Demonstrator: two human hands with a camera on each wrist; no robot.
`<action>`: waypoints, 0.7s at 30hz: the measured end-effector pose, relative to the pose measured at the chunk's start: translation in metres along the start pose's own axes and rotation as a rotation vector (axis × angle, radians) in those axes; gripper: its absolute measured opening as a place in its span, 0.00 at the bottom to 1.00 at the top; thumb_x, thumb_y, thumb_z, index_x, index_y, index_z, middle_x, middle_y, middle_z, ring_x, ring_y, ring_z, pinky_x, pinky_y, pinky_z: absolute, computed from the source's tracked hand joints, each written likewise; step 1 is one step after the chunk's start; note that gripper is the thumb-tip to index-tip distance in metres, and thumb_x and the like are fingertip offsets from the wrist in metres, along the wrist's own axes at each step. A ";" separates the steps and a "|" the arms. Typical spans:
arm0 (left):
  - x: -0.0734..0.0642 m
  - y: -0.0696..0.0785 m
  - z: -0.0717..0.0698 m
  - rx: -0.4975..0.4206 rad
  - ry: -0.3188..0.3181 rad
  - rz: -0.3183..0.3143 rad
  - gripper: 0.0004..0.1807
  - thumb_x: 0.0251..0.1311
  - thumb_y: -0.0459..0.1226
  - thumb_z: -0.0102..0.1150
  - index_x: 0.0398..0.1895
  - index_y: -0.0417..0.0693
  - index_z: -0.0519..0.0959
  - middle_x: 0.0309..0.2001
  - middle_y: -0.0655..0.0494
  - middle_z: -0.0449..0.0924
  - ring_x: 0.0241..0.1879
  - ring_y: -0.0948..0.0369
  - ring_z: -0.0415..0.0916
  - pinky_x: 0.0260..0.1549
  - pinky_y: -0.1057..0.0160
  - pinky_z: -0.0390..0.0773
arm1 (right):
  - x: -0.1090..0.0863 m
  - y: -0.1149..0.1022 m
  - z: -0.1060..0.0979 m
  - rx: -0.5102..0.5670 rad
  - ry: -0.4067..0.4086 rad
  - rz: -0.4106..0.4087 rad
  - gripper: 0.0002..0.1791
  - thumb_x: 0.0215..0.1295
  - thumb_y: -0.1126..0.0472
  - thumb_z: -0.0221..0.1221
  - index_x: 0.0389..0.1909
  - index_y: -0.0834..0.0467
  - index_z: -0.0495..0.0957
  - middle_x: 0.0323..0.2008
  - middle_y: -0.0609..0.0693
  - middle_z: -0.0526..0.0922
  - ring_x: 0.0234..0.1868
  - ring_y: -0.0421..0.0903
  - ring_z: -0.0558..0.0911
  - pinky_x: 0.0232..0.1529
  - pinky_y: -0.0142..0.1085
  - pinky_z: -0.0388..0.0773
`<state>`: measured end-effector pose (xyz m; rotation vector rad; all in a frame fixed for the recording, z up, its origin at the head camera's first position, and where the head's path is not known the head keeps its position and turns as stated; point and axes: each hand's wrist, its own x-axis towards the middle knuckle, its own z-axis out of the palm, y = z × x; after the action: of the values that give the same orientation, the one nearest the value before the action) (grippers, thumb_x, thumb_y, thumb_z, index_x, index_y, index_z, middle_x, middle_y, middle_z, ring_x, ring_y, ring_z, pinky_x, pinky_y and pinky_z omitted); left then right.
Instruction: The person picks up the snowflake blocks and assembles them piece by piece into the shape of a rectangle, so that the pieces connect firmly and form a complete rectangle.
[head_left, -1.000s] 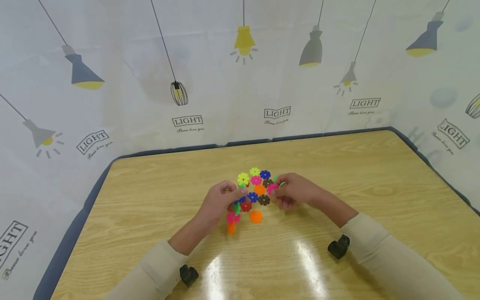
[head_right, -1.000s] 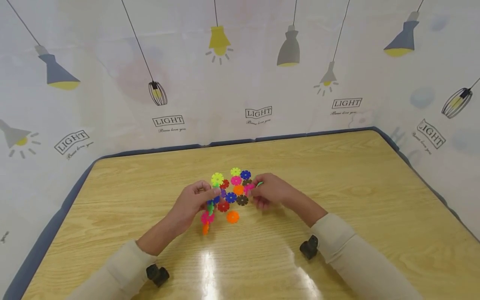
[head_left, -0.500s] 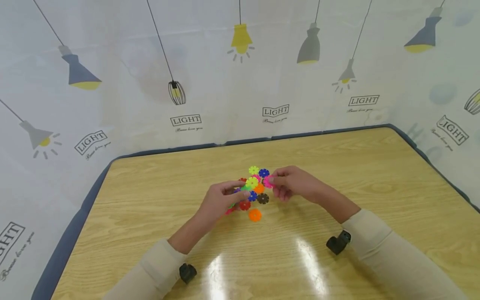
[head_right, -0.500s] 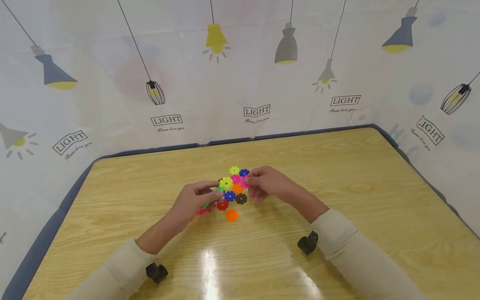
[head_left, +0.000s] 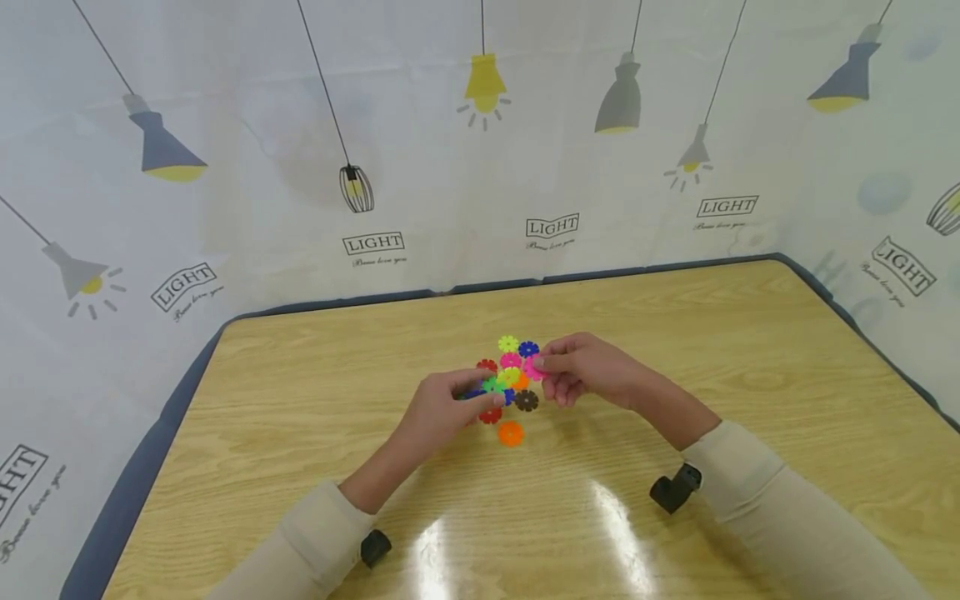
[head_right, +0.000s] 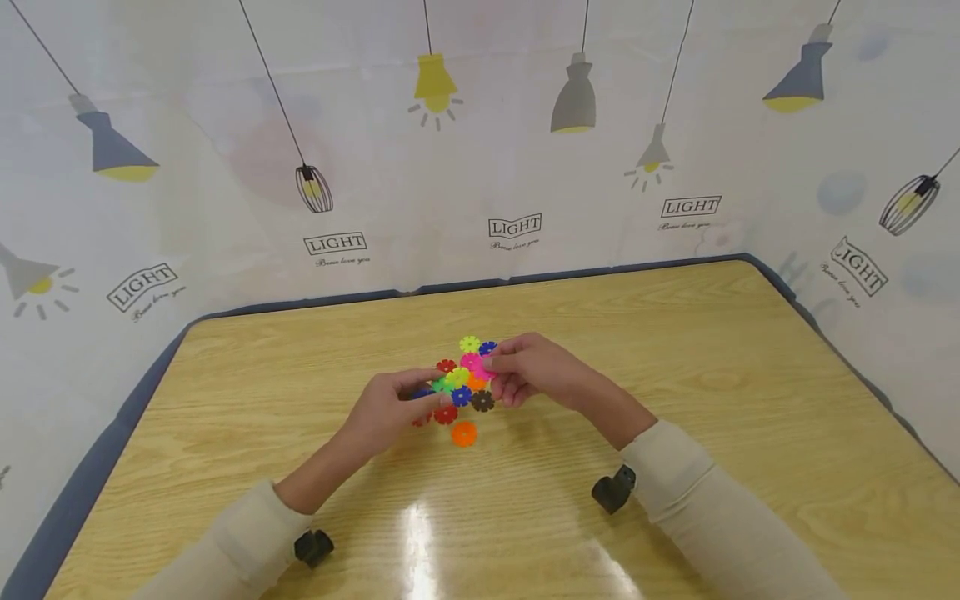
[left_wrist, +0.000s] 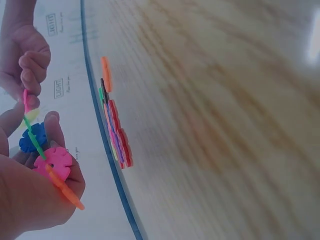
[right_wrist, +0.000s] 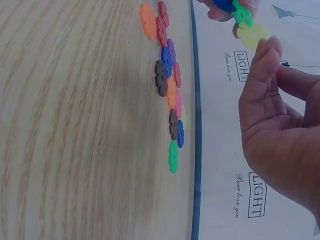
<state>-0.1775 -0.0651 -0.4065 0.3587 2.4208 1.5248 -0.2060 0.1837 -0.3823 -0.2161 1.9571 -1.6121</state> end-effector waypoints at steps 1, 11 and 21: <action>0.000 0.000 0.000 0.006 -0.001 0.003 0.25 0.56 0.51 0.68 0.56 0.54 0.81 0.35 0.57 0.81 0.30 0.58 0.74 0.29 0.66 0.76 | 0.000 0.000 0.001 0.001 -0.001 0.000 0.16 0.73 0.56 0.53 0.39 0.68 0.74 0.23 0.52 0.81 0.20 0.43 0.78 0.26 0.33 0.78; 0.000 0.001 0.001 0.073 0.009 0.028 0.24 0.56 0.49 0.68 0.56 0.52 0.82 0.41 0.57 0.83 0.35 0.58 0.72 0.30 0.66 0.74 | 0.001 -0.002 0.007 -0.014 -0.020 -0.010 0.13 0.73 0.56 0.53 0.33 0.63 0.75 0.23 0.51 0.80 0.20 0.43 0.78 0.25 0.32 0.78; -0.001 0.003 0.002 0.177 0.029 0.054 0.25 0.57 0.49 0.68 0.57 0.53 0.81 0.35 0.57 0.81 0.31 0.58 0.70 0.24 0.68 0.67 | 0.005 -0.002 0.016 -0.056 0.001 -0.001 0.17 0.73 0.58 0.52 0.40 0.72 0.73 0.22 0.51 0.79 0.20 0.43 0.76 0.26 0.32 0.78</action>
<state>-0.1754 -0.0628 -0.4046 0.4432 2.5966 1.3477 -0.2024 0.1671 -0.3833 -0.2380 2.0046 -1.5596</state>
